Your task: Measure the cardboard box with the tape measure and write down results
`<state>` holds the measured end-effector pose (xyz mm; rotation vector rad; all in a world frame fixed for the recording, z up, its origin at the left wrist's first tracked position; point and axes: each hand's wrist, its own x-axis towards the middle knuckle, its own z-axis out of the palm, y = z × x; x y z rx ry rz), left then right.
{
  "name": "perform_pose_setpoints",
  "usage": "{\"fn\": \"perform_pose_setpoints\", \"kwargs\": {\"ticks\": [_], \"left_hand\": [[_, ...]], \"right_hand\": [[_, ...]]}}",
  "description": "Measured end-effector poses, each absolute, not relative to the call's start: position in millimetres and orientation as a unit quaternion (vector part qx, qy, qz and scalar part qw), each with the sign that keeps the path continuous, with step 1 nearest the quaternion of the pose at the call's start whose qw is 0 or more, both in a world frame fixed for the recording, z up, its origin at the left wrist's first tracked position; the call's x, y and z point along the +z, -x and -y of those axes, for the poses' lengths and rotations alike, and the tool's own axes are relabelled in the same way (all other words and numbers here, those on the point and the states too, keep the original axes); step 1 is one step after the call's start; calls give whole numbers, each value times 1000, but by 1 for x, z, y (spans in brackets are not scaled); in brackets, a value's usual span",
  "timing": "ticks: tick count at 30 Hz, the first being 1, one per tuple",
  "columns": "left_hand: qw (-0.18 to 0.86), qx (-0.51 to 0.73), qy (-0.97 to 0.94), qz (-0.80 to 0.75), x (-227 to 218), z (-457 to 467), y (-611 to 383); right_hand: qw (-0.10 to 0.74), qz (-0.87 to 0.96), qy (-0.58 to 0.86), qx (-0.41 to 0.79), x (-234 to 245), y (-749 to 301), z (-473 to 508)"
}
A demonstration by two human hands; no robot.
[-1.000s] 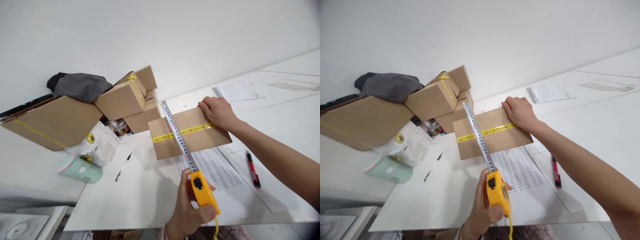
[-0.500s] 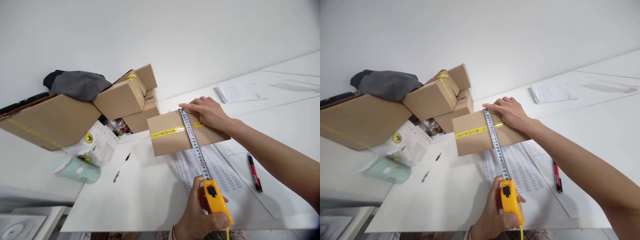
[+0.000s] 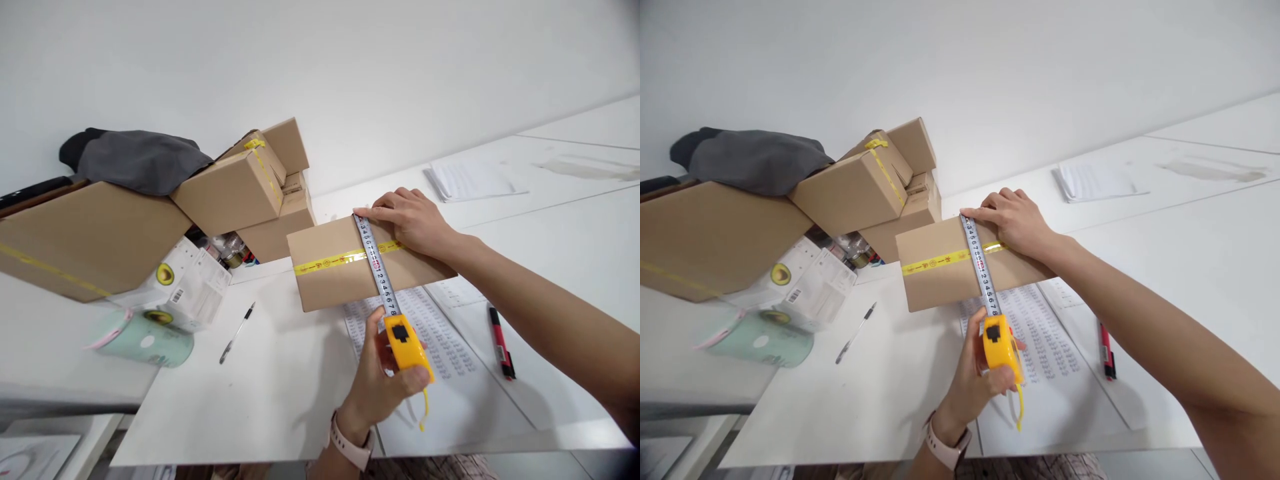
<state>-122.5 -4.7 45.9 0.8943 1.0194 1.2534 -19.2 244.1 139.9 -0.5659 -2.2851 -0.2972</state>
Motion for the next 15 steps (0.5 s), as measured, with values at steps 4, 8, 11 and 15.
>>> {"fn": "perform_pose_setpoints", "kwargs": {"ticks": [4,8,11,15], "left_hand": [[597,555,-396,-422,53,-5,125],[595,557,-386,-431,51,-6,123],[593,563,-383,-430,50,-7,121],[592,573,-381,-419,51,-11,120]], "right_hand": [[378,893,218,-114,140,20,-243],[384,891,219,-108,140,19,-242],[389,888,221,-105,139,19,-241],[392,888,219,-101,138,18,-239]]}}
